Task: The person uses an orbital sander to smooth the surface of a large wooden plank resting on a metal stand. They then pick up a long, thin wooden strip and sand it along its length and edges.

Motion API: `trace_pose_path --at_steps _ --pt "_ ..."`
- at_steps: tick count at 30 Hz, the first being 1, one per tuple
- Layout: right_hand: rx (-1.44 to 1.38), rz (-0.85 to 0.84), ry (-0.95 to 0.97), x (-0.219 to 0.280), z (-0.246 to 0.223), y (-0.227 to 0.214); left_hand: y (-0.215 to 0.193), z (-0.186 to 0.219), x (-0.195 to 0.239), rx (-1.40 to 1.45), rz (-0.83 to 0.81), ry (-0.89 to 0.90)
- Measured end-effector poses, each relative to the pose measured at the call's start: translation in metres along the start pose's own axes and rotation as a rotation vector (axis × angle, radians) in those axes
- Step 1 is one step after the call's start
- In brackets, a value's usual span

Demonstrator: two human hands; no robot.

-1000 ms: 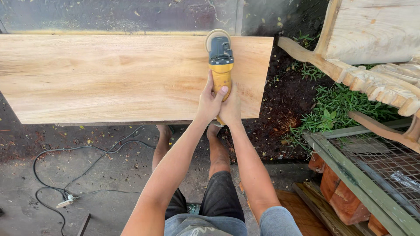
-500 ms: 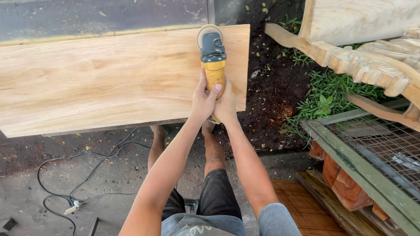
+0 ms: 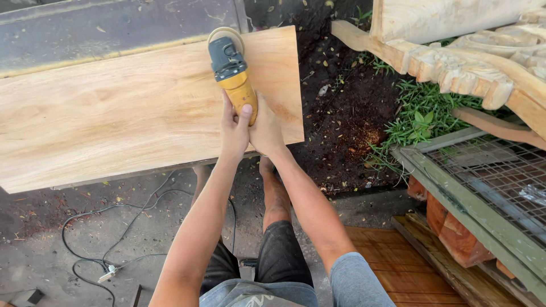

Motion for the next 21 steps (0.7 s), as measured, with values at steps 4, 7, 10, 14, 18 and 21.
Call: trace_pose_path --at_steps 4,7,10,14,18,21 --pt "0.043 0.086 0.111 0.008 0.018 -0.039 0.042 -0.018 0.008 -0.029 -0.096 -0.037" --pt "-0.026 0.120 0.129 0.006 0.023 -0.069 0.083 -0.015 0.005 -0.047 -0.166 0.009" --pt "-0.016 0.128 0.175 0.004 0.027 -0.071 0.088 -0.002 0.007 -0.181 -0.181 0.024" --pt "-0.026 0.098 0.168 -0.007 0.029 -0.060 0.079 0.015 0.002 -0.110 -0.144 -0.083" --pt "-0.042 0.144 0.130 0.000 0.033 -0.062 0.081 0.014 0.004 -0.164 -0.166 -0.052" --pt "-0.055 0.152 0.121 0.003 0.027 -0.058 0.077 0.010 0.004 -0.299 -0.156 -0.039"
Point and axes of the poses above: each hand's wrist, its own x-axis away from the middle knuckle, its own y-axis out of the palm, z = x × y, the point moved 2 cm from there along -x, towards the middle knuckle, and after that the axes turned 5 degrees about z, right-handed, at the moved point
